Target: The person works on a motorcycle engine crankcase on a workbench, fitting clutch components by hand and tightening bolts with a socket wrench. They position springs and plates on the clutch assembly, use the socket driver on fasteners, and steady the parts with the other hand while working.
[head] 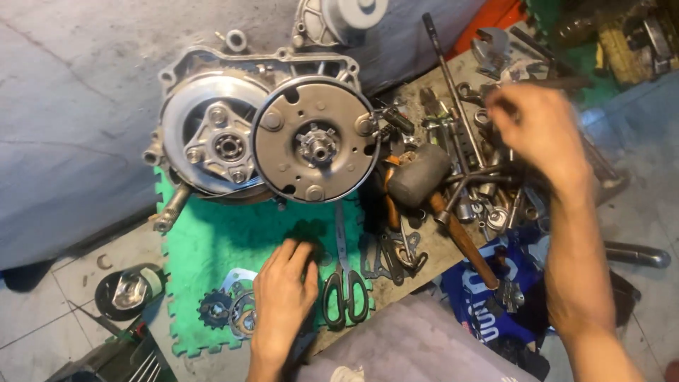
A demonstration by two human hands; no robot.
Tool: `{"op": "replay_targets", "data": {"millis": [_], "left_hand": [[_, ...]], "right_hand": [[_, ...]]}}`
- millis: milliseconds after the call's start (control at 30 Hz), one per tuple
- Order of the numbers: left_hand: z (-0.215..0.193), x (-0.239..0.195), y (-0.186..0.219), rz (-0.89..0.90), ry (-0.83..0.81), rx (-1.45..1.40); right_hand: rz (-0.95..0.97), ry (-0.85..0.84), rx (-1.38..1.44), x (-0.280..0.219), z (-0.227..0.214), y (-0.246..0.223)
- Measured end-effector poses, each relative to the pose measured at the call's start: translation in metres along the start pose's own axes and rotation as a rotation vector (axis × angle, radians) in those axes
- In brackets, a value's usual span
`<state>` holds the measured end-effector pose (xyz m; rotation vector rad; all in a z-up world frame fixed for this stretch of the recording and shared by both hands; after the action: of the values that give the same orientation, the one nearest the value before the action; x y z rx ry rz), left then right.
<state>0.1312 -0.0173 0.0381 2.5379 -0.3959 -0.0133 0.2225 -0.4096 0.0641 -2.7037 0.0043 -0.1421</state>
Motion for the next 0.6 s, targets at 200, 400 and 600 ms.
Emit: {"op": "replay_targets", "data": {"millis": [200,400,600], "left_hand": [[-0.012,0.017,0.025,0.078,0.086,-0.107],[-0.031,0.020,0.034,0.160,0.117,-0.301],[-0.093,0.008,0.039,0.258,0.210,-0.334]], "right_hand": [[0.068,-0.122,-0.101,-0.077,0.032,-0.002],[-0.227,0.025,-0.242,-0.100,0.047,-0.029],[-0.302,-0.111,-0.357,-0.104,0.072,0.033]]}}
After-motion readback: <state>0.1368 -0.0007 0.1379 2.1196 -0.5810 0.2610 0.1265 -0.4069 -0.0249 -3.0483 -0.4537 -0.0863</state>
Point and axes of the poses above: each hand's wrist, its own x-axis towards the middle knuckle, its own z-axis out of the palm, y = z × x, the point moved 9 cm from there along x, towards the middle knuckle, and after that the axes turned 5 degrees about x, right-handed, at the moved point
